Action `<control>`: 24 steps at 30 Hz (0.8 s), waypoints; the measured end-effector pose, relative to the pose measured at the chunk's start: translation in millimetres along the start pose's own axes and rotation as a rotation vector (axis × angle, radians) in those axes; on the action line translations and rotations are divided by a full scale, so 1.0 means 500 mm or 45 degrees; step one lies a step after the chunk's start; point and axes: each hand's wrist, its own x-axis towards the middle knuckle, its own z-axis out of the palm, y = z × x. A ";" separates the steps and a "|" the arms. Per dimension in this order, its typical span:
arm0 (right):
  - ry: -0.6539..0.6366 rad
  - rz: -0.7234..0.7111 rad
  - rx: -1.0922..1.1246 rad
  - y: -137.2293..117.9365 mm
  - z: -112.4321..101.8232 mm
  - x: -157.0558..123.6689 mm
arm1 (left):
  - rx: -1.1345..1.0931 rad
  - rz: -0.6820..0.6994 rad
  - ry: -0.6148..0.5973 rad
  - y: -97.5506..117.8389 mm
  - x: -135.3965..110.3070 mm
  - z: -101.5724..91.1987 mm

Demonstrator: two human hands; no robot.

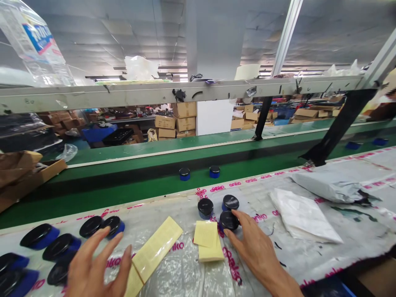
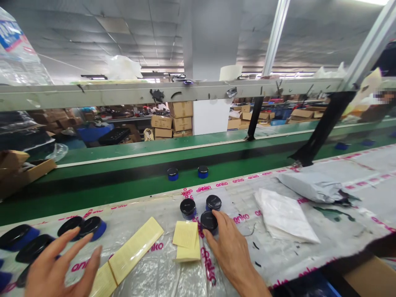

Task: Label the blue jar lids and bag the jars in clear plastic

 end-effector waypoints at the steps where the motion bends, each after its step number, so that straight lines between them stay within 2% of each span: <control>1: 0.001 0.018 0.029 0.000 -0.001 0.000 | 0.017 0.019 -0.031 0.023 0.003 0.012; 5: 0.038 0.080 0.151 -0.005 -0.022 -0.002 | -0.111 0.017 -0.217 0.105 -0.001 0.051; 8: 0.111 0.113 0.245 -0.034 -0.052 -0.003 | -0.253 -0.037 -0.339 0.153 -0.015 0.074; 10: 0.148 0.073 0.328 -0.066 -0.068 -0.004 | -0.336 -0.115 -0.412 0.181 -0.023 0.090; 13: 0.127 -0.081 0.446 -0.112 -0.077 -0.006 | -0.453 -0.196 -0.512 0.213 -0.026 0.110; 16: 0.052 -0.151 0.458 -0.131 -0.069 0.000 | -0.510 -0.210 -0.596 0.221 -0.026 0.118; 20: 0.028 -0.072 0.404 -0.128 -0.052 0.015 | -0.498 -0.316 -0.686 0.201 -0.028 0.117; 22: -0.035 -0.097 0.452 -0.136 -0.041 0.015 | -0.502 -0.367 -0.726 0.193 -0.027 0.116; 24: -0.099 -0.157 0.529 -0.154 -0.025 0.007 | -0.534 -0.341 -0.765 0.193 -0.023 0.111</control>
